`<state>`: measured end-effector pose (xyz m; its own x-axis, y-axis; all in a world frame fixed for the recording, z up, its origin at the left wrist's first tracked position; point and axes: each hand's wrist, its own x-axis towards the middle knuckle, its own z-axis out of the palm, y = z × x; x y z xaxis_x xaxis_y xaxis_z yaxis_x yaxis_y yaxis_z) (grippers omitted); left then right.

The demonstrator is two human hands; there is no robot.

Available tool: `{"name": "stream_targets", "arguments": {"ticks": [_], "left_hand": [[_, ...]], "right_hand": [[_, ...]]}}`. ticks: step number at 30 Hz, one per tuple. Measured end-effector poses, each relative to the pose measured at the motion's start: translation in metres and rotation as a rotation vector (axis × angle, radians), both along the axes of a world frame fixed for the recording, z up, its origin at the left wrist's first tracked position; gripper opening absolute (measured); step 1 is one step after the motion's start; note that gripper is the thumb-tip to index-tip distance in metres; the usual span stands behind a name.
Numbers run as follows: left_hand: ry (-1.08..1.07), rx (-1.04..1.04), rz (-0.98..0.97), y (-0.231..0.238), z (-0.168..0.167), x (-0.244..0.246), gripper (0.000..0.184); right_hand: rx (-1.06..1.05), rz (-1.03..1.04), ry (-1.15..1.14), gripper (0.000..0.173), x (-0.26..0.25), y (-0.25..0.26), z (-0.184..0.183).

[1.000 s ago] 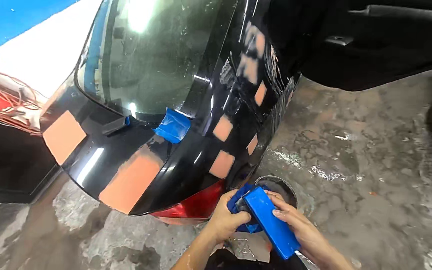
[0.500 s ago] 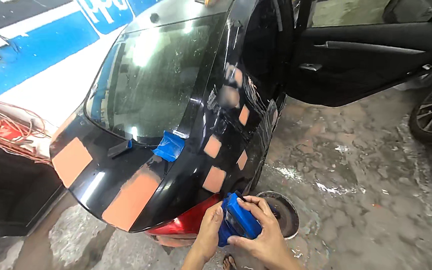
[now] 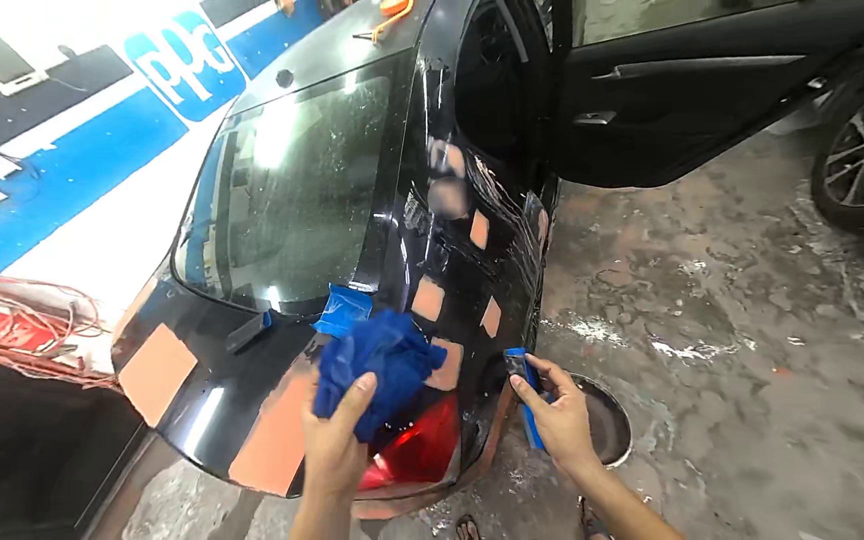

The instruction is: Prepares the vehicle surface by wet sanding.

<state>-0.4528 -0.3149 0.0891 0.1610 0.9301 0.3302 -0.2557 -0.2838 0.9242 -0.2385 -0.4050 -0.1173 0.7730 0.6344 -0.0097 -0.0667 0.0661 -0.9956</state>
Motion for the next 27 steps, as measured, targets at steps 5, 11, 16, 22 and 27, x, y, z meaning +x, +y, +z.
{"name": "stream_targets", "arguments": {"ticks": [5,11,16,22,27], "left_hand": [[0.143,0.628,0.014,0.041,0.059,-0.043,0.038],[0.558,0.852,0.088,0.077,0.004,-0.078,0.022],[0.805,0.919,0.209,0.098,-0.061,-0.089,0.025],[0.991,0.937,0.075,0.128,-0.100,-0.085,0.063],[1.000,0.995,0.024,0.136,-0.115,-0.076,0.102]], "right_hand": [[-0.076,-0.034,-0.127,0.053,-0.058,0.039,-0.012],[-0.146,-0.174,-0.291,0.051,-0.099,0.076,-0.026],[-0.219,-0.223,-0.289,0.049,-0.110,0.093,-0.032],[-0.303,-0.073,-0.333,0.049,-0.098,0.088,-0.043],[-0.211,-0.024,-0.420,0.043,-0.107,0.077,-0.053]]}}
